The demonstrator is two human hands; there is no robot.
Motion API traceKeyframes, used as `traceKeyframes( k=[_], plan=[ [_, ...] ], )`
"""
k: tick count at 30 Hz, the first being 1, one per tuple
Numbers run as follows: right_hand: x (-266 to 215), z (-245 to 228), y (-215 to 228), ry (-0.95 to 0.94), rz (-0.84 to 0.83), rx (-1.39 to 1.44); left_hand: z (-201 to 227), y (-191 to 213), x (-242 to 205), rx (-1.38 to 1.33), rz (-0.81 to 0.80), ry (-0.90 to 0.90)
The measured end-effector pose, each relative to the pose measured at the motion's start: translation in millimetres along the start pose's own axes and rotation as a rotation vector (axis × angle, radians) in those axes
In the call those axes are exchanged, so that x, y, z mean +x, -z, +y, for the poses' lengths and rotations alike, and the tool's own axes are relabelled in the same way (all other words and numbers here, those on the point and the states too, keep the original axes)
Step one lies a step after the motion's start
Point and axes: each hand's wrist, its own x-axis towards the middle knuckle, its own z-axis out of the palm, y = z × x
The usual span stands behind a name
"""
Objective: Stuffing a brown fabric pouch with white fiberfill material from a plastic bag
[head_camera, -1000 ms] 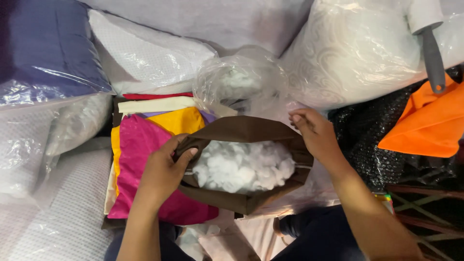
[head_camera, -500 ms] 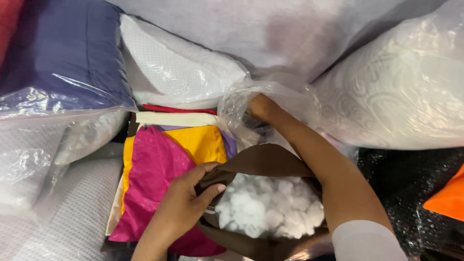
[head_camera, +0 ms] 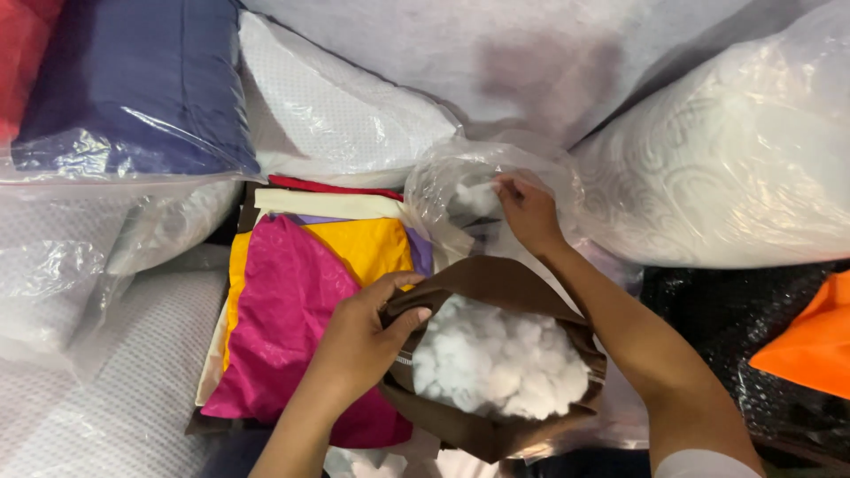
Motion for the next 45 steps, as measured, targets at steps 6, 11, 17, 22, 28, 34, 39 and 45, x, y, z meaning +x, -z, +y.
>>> traceKeyframes(
  k=[6,11,17,22,28,34,39,45],
  plan=[
    [-51.5,-50.6,66.0,-0.041,0.240,0.221,-4.4,-12.1,-13.3,-0.071,0.053,-0.046],
    [-98.4,-132.8,131.7,0.106,0.381,0.313,-9.4,-18.3,-11.5,-0.051,0.104,-0.050],
    [-157.1,-164.9,154.9,0.260,0.519,0.370,-15.2,-17.0,-0.5,0.107,0.270,-0.143],
    [-177.6,-153.8,132.0,0.180,0.287,0.156,-13.9,-14.3,1.6,0.350,0.415,-0.386],
    [-188.0,-157.9,117.2,0.113,-0.226,-0.138,12.2,-21.1,-6.4,0.494,0.222,-0.990],
    [-185.7,-135.4,116.0,0.115,-0.062,-0.133,-0.1,-29.1,3.3,0.701,0.049,-0.752],
    [-169.3,-147.5,123.1,0.182,0.346,-0.137,3.4,-28.9,-0.3,0.529,-0.062,-0.681],
    [-172.2,-146.5,92.9,0.179,-0.012,-0.459,1.3,-28.3,2.4,0.458,-0.015,-0.652]
  ],
)
